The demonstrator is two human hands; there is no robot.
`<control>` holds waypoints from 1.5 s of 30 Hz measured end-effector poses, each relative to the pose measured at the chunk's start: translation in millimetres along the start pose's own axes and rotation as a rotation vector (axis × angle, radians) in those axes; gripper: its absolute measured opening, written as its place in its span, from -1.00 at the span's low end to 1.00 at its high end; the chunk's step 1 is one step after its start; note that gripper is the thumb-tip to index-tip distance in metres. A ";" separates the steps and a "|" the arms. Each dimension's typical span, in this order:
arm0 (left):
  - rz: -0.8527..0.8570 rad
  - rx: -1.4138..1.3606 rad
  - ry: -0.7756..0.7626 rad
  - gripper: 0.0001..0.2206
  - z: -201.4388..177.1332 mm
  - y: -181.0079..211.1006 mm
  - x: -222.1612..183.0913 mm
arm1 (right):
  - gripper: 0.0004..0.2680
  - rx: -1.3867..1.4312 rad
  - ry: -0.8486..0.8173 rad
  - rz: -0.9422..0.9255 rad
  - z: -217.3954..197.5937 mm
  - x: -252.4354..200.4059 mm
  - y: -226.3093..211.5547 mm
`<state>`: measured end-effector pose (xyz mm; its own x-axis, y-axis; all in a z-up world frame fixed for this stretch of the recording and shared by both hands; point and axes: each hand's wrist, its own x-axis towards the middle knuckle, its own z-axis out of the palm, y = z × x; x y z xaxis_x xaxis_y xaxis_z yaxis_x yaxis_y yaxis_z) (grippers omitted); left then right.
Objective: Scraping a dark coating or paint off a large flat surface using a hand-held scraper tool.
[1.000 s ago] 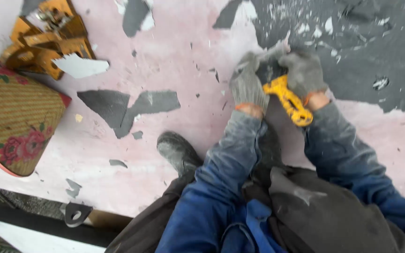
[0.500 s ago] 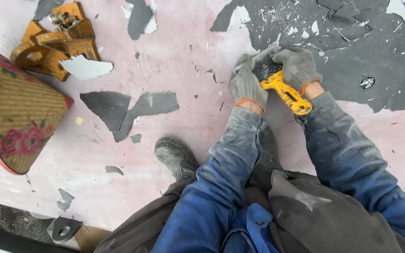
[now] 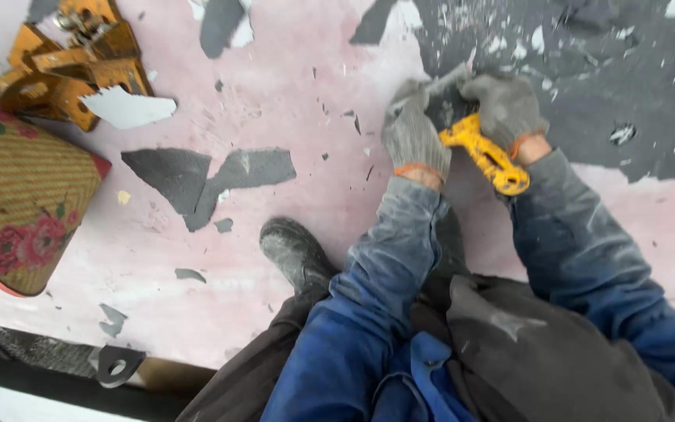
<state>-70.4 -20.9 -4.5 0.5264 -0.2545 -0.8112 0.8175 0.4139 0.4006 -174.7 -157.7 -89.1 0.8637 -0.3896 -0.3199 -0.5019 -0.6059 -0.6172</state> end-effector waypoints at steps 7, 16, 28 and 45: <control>0.089 -0.028 0.111 -0.63 22.4 -15.7 62.5 | -0.87 -0.055 0.231 -0.119 -11.1 28.4 9.1; 0.178 -0.010 -0.036 -0.74 26.2 -13.4 51.4 | -0.84 -0.009 0.153 -0.140 -13.6 14.2 -1.3; 0.097 0.043 0.125 -0.74 17.8 -24.4 38.5 | -0.86 -0.003 0.152 -0.096 -14.4 -20.7 -8.4; 0.179 -0.004 0.101 -0.75 40.4 -9.2 41.7 | -0.87 0.079 0.083 0.022 -42.5 38.3 -18.1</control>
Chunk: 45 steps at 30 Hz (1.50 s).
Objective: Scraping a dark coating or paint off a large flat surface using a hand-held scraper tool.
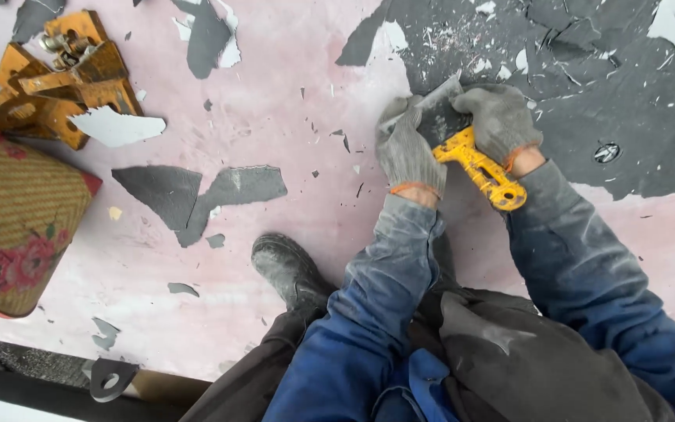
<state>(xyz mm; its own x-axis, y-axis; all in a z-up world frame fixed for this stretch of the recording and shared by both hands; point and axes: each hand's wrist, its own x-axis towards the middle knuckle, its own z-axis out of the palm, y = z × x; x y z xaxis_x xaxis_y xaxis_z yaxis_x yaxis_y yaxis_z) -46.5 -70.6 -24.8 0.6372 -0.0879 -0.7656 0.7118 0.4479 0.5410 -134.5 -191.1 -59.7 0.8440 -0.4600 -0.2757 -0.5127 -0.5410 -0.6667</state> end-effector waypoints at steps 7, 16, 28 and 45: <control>-0.072 -0.077 0.051 -0.72 7.6 -0.1 14.9 | -0.84 -0.008 0.011 -0.020 3.2 9.7 7.8; -0.022 -0.044 0.021 -0.73 20.7 -0.1 17.0 | -0.86 -0.064 0.024 -0.080 11.1 18.1 33.8; 0.037 0.033 -0.137 -0.77 -10.0 -24.0 23.4 | -0.84 -0.038 0.035 -0.029 24.1 -29.3 39.6; 0.051 0.086 -0.021 -0.74 17.8 9.2 -2.5 | -0.86 0.149 0.073 -0.030 6.5 -5.8 18.9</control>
<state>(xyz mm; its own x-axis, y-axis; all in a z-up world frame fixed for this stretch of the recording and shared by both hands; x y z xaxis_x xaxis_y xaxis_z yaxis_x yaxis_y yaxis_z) -36.3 -82.1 -11.8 0.6785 -0.0859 -0.7296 0.7006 0.3743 0.6074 -148.1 -194.1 -75.2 0.8421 -0.4982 -0.2067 -0.4536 -0.4470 -0.7710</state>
